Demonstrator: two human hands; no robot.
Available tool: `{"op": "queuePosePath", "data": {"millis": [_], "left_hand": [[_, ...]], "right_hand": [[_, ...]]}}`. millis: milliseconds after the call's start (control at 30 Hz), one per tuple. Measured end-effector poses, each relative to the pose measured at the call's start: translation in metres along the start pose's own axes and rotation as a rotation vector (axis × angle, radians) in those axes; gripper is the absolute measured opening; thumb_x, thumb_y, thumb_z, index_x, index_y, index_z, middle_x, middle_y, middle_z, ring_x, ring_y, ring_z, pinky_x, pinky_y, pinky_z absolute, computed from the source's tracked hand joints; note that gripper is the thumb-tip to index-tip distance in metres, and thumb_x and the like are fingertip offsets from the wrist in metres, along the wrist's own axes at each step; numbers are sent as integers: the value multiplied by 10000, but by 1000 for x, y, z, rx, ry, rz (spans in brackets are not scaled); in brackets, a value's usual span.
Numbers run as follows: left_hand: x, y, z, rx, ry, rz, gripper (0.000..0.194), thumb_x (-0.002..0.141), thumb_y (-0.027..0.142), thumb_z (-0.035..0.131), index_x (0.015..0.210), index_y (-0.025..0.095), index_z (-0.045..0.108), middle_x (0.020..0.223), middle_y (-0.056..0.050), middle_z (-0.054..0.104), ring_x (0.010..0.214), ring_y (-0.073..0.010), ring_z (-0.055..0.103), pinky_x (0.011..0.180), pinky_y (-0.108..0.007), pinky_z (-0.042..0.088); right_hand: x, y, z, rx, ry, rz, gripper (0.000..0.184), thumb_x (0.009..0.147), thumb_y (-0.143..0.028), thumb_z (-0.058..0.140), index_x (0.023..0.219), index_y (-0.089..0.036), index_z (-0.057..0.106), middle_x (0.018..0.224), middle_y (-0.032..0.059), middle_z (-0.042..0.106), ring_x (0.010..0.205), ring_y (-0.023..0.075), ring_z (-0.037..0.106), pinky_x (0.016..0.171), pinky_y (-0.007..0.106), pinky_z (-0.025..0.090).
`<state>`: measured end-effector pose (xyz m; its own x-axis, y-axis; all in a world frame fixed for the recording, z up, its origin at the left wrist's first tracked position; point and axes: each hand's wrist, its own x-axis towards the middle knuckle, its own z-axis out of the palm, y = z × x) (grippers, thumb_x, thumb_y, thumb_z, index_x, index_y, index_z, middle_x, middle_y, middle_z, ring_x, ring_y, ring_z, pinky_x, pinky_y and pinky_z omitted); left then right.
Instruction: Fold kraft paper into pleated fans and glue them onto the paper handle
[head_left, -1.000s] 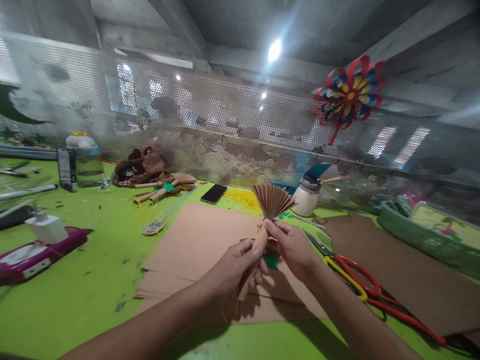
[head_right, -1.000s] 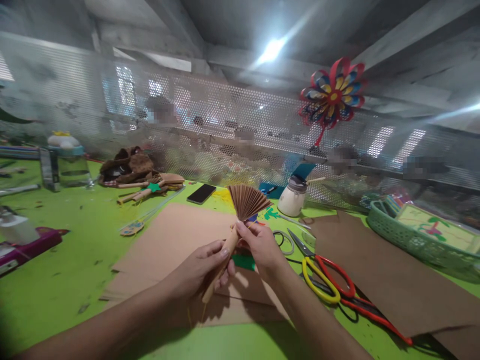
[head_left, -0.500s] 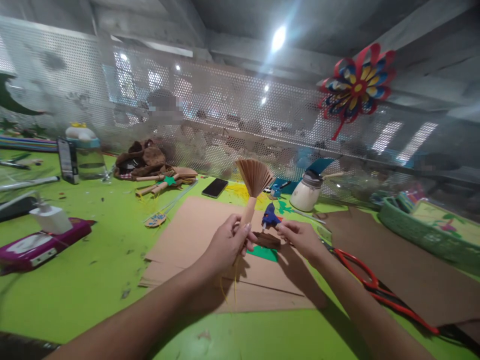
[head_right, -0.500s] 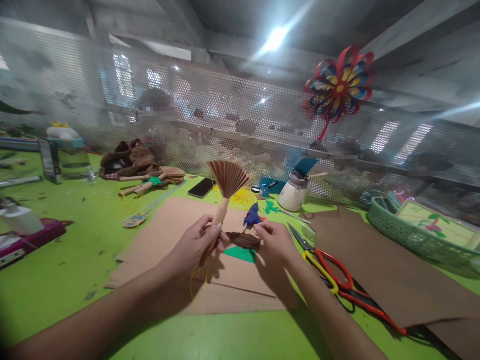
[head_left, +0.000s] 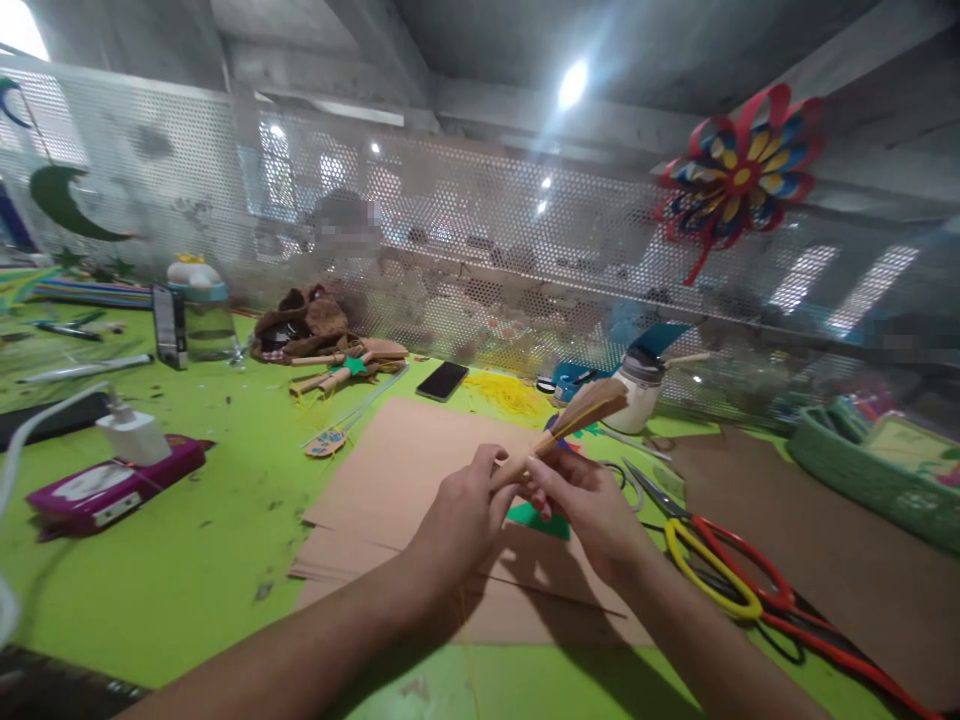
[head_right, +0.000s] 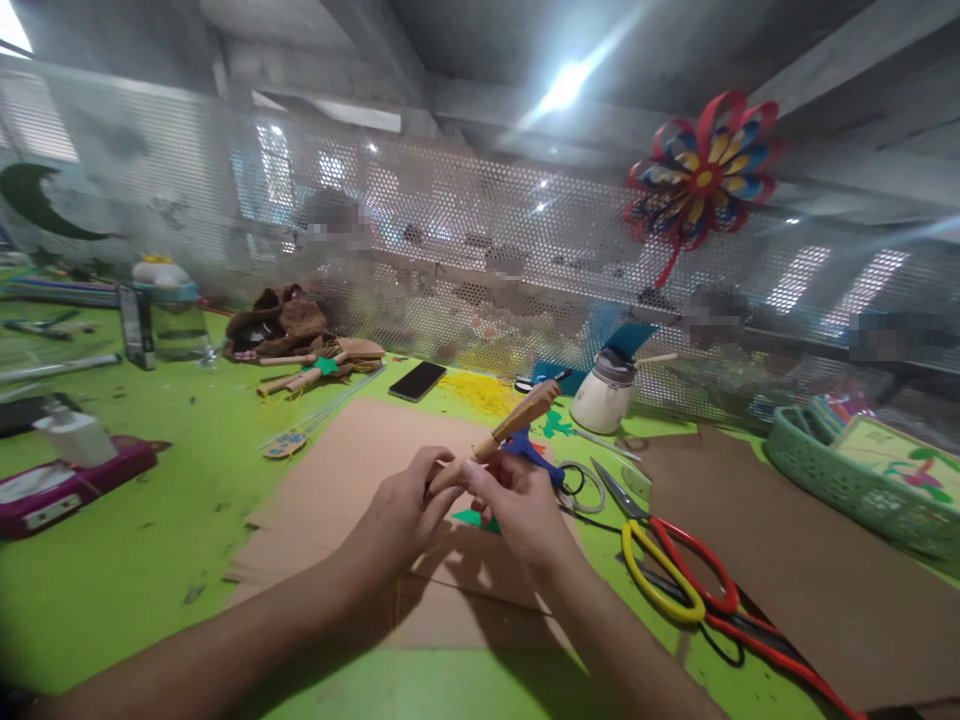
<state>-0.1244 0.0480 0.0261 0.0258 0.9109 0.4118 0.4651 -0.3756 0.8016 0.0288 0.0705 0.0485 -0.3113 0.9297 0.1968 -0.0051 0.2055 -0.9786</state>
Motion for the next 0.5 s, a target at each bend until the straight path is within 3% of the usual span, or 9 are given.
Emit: {"op": "queuePosePath", "data": {"millis": [133, 233, 400, 500], "left_hand": [[-4, 7, 0, 75, -37, 66, 64, 833, 217, 501, 877, 218, 548, 817, -39, 610, 730, -189, 539, 684, -291, 376], [-6, 14, 0, 7, -79, 78, 71, 823, 188, 496, 855, 215, 554, 832, -35, 605, 746, -183, 527, 697, -286, 377], [-1, 14, 4, -373, -222, -28, 249, 898, 348, 439, 914, 174, 616, 881, -64, 636, 796, -180, 555, 709, -264, 413], [4, 8, 6, -468, -276, -81, 336, 893, 426, 447, 890, 152, 642, 834, -68, 634, 730, -165, 537, 645, -245, 405]], "right_hand": [[-3, 5, 7, -7, 121, -24, 280, 759, -438, 669, 731, -167, 601, 598, -38, 532, 535, 101, 452, 500, 225, 360], [-5, 6, 6, 11, 120, -36, 287, 768, -431, 659, 689, -167, 579, 548, -55, 474, 506, 90, 410, 477, 222, 323], [0, 6, -3, 27, 56, -36, 285, 766, -438, 645, 719, -164, 584, 551, -50, 479, 484, 89, 385, 451, 227, 302], [4, 5, -5, 5, 43, -15, 304, 740, -454, 656, 714, -158, 592, 520, -54, 483, 457, 86, 387, 436, 227, 297]]}}
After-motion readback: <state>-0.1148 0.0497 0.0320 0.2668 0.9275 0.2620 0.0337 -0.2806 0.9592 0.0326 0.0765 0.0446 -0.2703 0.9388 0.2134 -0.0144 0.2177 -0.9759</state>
